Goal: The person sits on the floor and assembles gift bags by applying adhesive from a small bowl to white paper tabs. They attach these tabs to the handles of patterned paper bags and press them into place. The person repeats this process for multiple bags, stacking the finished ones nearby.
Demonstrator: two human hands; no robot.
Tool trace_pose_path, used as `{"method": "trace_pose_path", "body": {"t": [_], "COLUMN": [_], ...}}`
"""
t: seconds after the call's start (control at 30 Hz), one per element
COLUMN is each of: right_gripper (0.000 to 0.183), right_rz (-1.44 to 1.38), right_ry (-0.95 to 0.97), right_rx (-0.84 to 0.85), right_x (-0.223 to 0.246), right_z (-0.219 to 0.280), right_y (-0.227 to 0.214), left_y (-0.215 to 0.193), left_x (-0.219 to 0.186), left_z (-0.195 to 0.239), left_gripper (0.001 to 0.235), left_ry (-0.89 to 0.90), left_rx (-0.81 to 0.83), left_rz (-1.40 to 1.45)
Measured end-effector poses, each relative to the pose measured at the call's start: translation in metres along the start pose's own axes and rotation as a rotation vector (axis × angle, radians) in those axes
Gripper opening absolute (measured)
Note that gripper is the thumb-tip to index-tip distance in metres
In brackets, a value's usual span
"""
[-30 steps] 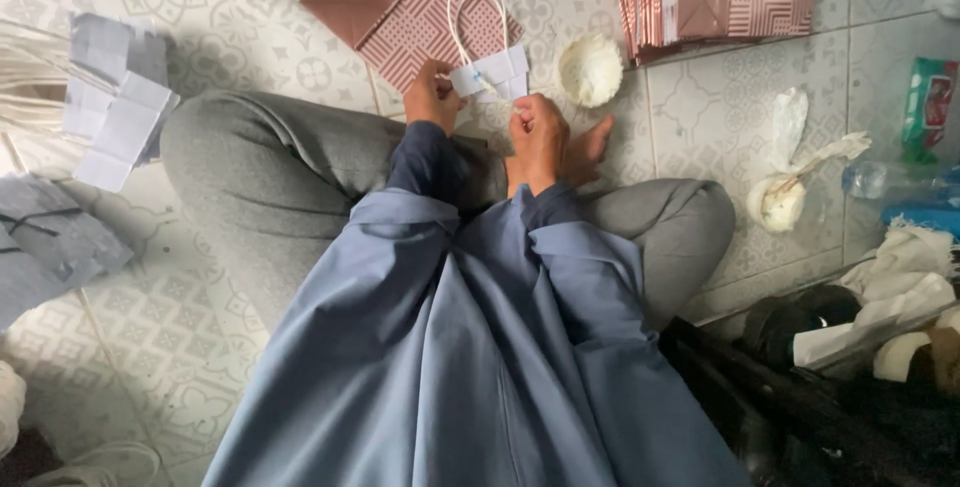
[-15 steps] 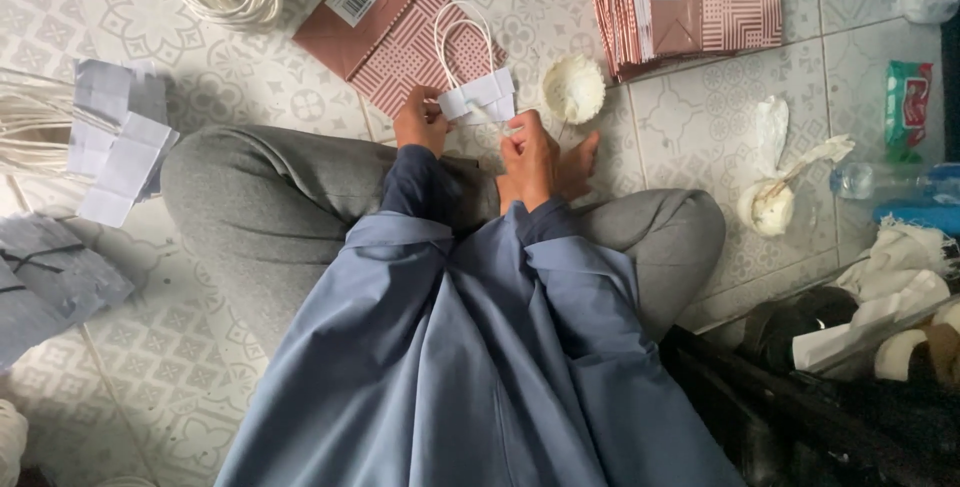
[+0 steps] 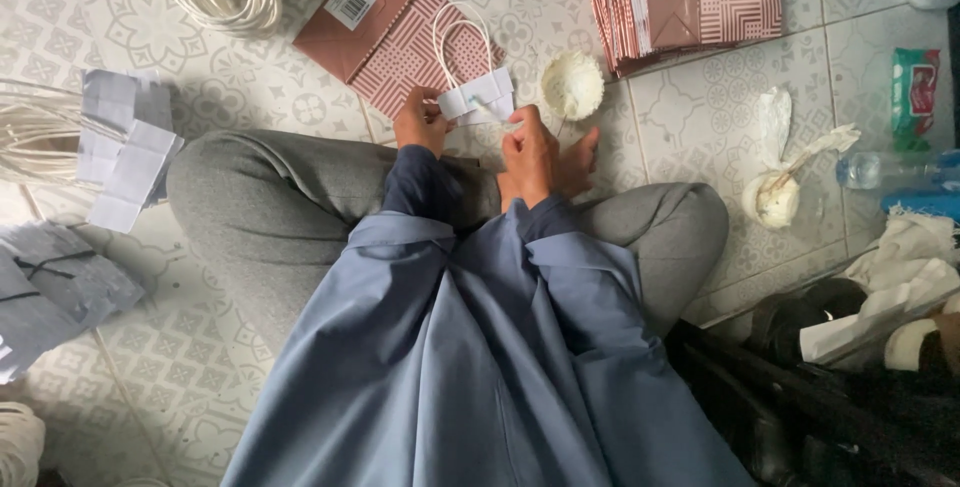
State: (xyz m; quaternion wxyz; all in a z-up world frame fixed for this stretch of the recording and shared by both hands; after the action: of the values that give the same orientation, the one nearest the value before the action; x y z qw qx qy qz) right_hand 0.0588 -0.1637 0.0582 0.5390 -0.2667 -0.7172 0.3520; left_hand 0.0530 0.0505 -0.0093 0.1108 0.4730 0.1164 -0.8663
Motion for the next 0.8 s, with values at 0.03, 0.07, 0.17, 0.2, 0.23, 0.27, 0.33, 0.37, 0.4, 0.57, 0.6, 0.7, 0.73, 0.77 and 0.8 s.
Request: {"method": "trace_pose_path", "body": {"t": [0.03, 0.07, 0.17, 0.2, 0.23, 0.27, 0.33, 0.37, 0.4, 0.57, 0.6, 0.7, 0.73, 0.77, 0.8], "right_gripper": [0.028, 0.029, 0.029, 0.028, 0.028, 0.029, 0.030, 0.025, 0.020, 0.015, 0.014, 0.013, 0.013, 0.014, 0.016], "right_rz": [0.001, 0.015, -0.003, -0.037, -0.037, -0.052, -0.067, -0.042, -0.016, 0.133, 0.152, 0.035, 0.037, -0.026, -0.088], "right_ry": [0.000, 0.018, 0.025, 0.011, 0.012, -0.049, -0.111, -0.115, -0.119, -0.111, -0.103, -0.095, -0.095, -0.170, -0.245], "right_rx": [-0.004, -0.007, 0.014, 0.037, 0.035, 0.080, 0.120, 0.053, -0.013, -0.111, -0.124, -0.069, -0.071, -0.041, -0.010], "right_x": [0.001, 0.001, 0.020, 0.030, 0.029, 0.033, 0.031, 0.025, 0.019, 0.000, 0.003, 0.025, 0.029, 0.036, 0.044], "right_z": [0.000, 0.000, 0.006, 0.007, 0.008, 0.009, 0.010, 0.007, 0.004, 0.003, 0.003, 0.006, 0.009, 0.010, 0.011], "right_y": [-0.001, -0.003, 0.000, 0.002, 0.003, 0.007, 0.010, 0.004, -0.002, -0.002, -0.002, 0.001, 0.000, 0.002, 0.004], "left_y": [0.001, 0.001, 0.002, 0.001, 0.001, 0.000, -0.001, -0.001, -0.001, 0.003, 0.001, 0.000, -0.001, 0.000, 0.001], "left_x": [0.001, 0.003, 0.008, 0.007, 0.005, 0.003, 0.004, 0.006, 0.008, 0.014, 0.013, 0.007, 0.010, 0.011, 0.012], "left_z": [-0.002, -0.005, -0.006, -0.007, -0.006, -0.004, -0.003, -0.005, -0.007, -0.012, -0.013, -0.008, -0.009, -0.012, -0.015], "left_gripper": [0.033, 0.034, 0.035, 0.035, 0.035, 0.034, 0.033, 0.034, 0.035, 0.036, 0.036, 0.036, 0.036, 0.035, 0.034], "left_ry": [0.003, -0.019, -0.036, -0.028, -0.027, -0.015, 0.001, -0.004, -0.009, 0.000, -0.003, 0.004, 0.006, 0.024, 0.043], "left_rx": [0.002, 0.000, -0.005, -0.009, -0.008, -0.009, -0.008, -0.016, -0.024, -0.001, -0.020, -0.041, -0.040, -0.017, 0.005], "left_rz": [-0.001, -0.013, -0.019, -0.011, -0.012, -0.023, -0.037, -0.026, -0.015, -0.027, -0.026, -0.032, -0.031, -0.051, -0.072]}}
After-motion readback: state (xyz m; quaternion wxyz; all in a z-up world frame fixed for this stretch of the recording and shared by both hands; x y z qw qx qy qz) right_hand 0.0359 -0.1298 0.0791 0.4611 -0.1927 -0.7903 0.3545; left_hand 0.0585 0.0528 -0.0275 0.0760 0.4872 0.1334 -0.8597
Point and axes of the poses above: each hand's wrist, its own z-axis away from the middle knuckle, its own y-axis out of the palm, x = y × z, the point moved 6 cm from there along -z, towards the middle knuckle, and after that the axes turned 12 degrees about -y, right-handed, at the moved point
